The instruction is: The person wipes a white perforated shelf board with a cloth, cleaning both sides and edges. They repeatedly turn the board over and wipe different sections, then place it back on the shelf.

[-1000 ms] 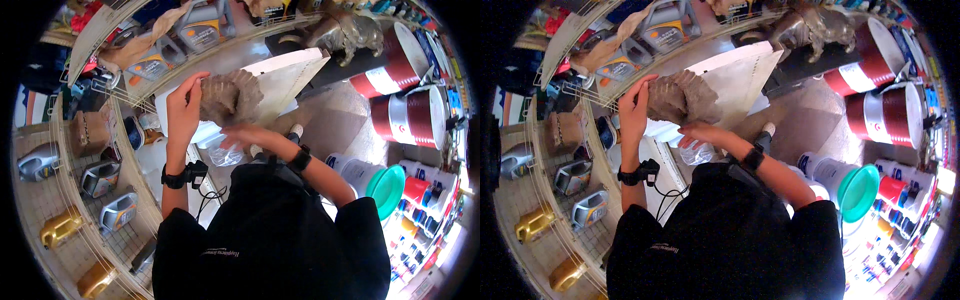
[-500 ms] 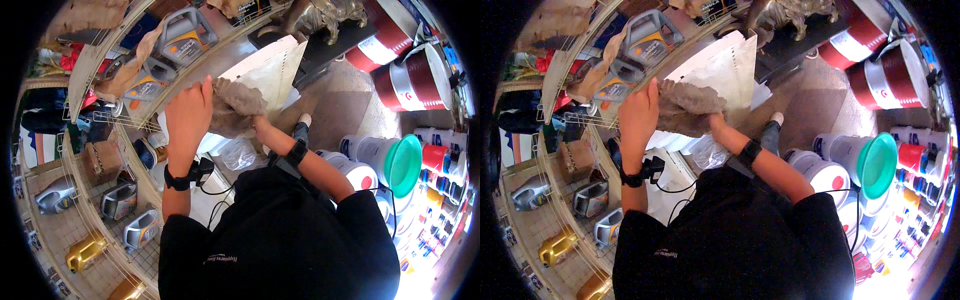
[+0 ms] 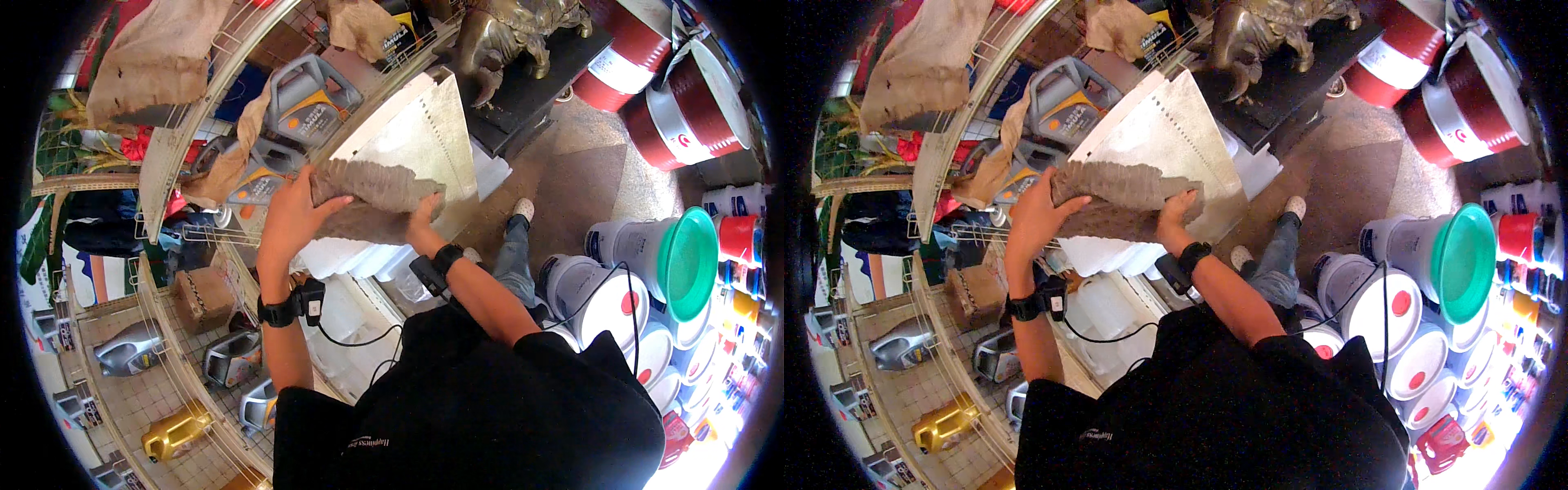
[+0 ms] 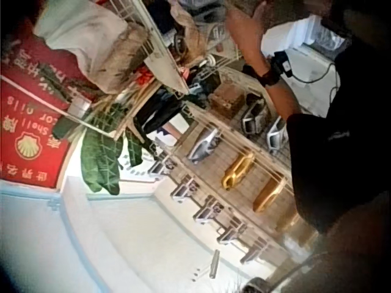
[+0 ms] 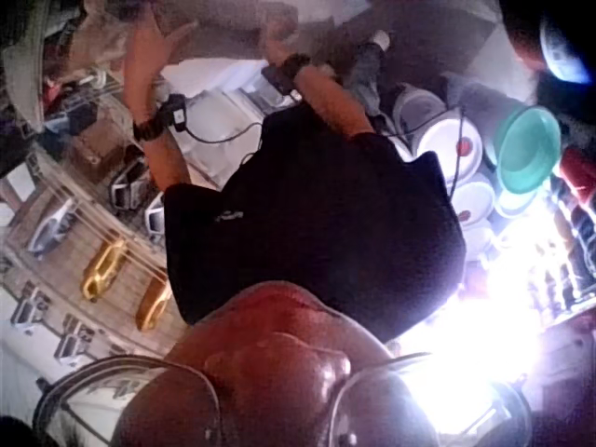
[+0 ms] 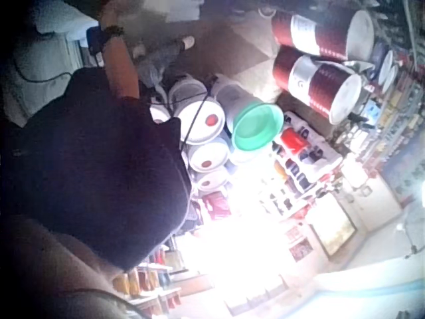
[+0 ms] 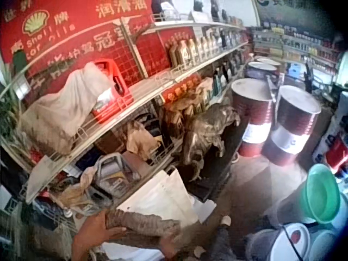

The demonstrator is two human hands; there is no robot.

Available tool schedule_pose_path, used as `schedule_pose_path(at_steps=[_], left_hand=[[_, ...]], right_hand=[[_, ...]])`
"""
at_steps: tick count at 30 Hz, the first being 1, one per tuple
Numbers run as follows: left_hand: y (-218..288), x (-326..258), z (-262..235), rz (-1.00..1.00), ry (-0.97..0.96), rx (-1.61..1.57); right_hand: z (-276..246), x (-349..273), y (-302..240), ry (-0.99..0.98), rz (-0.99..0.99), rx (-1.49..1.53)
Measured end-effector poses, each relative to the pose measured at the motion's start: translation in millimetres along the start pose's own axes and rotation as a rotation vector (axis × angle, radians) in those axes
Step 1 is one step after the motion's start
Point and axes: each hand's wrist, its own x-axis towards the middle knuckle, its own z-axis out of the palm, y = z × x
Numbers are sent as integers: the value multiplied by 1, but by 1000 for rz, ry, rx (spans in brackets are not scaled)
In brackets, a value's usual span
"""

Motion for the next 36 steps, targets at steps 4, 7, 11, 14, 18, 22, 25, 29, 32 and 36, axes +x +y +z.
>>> schedule_pose_path(at_steps=[4, 7, 11, 14, 18, 22, 25, 29, 32, 36], left_hand=[[0, 6, 0, 13, 8, 14], [0, 11, 5, 88, 63, 44], [6, 7, 13, 120, 132, 102], [18, 5, 17, 88, 159, 152], [33, 0, 16, 50, 146, 168], [30, 2, 18, 24, 162, 179], [33, 3, 17, 35, 181, 191], [26, -4, 25, -54, 111, 226], [41, 0, 24, -25, 100, 226], [43, 5, 19, -4, 141, 232]], right_hand=[[16, 8, -18, 114, -38, 106], [59, 15, -34, 249, -281, 177], [156, -64, -110, 94, -934, -490], [176, -87, -150, -81, -1118, -736], [110, -37, -131, -277, -1043, -763], [60, 12, -77, -145, -564, -284], [60, 16, -66, 57, -498, -169], [129, -30, -128, -50, -1085, -762], [149, -49, -178, -203, -1281, -920], [63, 1, -108, -192, -1077, -871]])
